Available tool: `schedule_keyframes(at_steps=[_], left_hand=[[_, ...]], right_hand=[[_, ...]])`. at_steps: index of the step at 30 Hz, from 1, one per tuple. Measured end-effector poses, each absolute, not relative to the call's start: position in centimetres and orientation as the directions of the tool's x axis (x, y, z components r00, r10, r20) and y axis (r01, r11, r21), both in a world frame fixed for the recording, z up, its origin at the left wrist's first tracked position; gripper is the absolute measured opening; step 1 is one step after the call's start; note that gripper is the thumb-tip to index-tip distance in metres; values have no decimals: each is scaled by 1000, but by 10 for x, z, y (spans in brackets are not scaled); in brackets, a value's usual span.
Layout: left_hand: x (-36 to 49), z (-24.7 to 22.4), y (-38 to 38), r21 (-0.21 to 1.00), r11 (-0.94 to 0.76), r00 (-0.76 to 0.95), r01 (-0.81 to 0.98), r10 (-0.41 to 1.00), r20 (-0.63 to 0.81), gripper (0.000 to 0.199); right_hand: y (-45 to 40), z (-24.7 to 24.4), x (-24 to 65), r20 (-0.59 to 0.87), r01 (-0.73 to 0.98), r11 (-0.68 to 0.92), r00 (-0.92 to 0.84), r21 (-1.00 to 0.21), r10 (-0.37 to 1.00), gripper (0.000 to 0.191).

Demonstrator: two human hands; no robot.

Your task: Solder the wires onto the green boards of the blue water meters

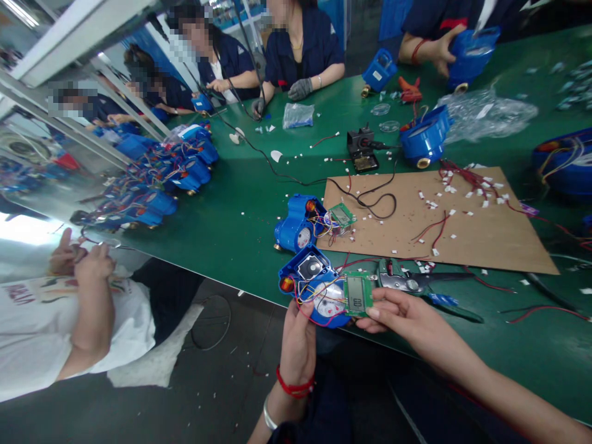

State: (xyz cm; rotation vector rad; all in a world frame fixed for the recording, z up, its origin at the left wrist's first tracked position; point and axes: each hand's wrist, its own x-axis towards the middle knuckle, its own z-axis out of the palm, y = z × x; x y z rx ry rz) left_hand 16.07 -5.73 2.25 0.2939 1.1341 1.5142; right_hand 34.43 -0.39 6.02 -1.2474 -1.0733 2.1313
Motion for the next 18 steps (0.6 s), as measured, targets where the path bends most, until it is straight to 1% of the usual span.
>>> schedule_keyframes(at_steps=[13, 18], left_hand=[[161, 23, -57, 776, 135, -310, -616, 864, -396, 38], [160, 25, -57, 771, 146, -304, -620, 861, -408, 39]], right_hand=[[-4, 62, 343, -540, 19, -602, -464, -798, 702, 44], [-5, 59, 342, -535, -34, -619, -468, -785, 704, 44]])
